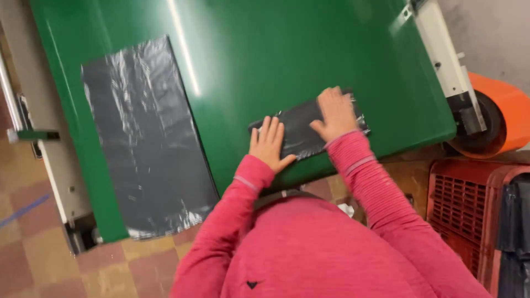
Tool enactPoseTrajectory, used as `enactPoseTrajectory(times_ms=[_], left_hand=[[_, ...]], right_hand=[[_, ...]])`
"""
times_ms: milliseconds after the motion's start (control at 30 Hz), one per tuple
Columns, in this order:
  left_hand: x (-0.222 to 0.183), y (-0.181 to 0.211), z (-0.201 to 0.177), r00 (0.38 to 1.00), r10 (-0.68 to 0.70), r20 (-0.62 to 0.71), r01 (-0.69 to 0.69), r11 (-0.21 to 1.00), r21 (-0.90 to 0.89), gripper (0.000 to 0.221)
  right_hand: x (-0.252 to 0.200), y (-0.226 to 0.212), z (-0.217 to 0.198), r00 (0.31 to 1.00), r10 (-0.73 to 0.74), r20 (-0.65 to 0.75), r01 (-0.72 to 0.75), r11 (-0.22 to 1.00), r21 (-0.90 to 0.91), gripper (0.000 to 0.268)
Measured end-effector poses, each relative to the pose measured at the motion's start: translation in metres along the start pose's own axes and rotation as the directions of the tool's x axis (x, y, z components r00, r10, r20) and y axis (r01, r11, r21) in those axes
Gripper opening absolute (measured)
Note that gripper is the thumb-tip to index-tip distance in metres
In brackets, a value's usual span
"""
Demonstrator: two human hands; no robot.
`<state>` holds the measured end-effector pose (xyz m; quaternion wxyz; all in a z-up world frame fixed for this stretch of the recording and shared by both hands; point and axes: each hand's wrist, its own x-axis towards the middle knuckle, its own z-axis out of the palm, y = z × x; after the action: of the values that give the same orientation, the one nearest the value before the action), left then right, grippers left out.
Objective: Folding black plastic bags and placing them into a storage crate.
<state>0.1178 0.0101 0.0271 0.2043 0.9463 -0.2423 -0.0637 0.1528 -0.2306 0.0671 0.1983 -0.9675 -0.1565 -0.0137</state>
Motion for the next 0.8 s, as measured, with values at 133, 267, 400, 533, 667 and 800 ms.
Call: enactPoseTrajectory(times_ms=[133,267,400,533,667,800], left_hand=[[-0.031,-0.030,-0.015,0.972,0.214,-0.094,-0.203,0.973,0.109,0.097],[-0.035,-0.031,0.020,0.892,0.302,0.335,-0.340,0.939,0.058,0.029],[0.009,0.013,-0.008,0.833,0.498,0.240,-0.400,0.843,-0.361,0.033],[0.109,-0.063,0.115,0.806,0.162,0.569,0.417,0.528,-0.740,0.058],[0.118,-0.043,0.050,0.883,-0.118,0.454,0.447,0.508,-0.736,0.031],[0.104,-0.008,0.049,0.989,0.022,-0.147,-0.081,0.911,-0.403,0.038]], right_hand=[[-0.001,-0.025,-0.055,0.990,0.133,0.056,-0.111,0.951,-0.290,0.061],[-0.062,-0.040,0.019,0.946,-0.301,0.118,0.290,0.951,0.105,0.074],[-0.115,-0.006,0.079,0.912,-0.409,-0.026,0.406,0.895,0.186,0.063],[-0.133,0.034,0.107,0.977,0.209,0.034,-0.177,0.719,0.672,0.043],[-0.098,0.033,0.071,0.686,0.661,0.304,-0.412,0.008,0.911,0.027],[-0.104,0.068,0.082,0.780,0.553,0.293,-0.144,-0.298,0.944,0.023]])
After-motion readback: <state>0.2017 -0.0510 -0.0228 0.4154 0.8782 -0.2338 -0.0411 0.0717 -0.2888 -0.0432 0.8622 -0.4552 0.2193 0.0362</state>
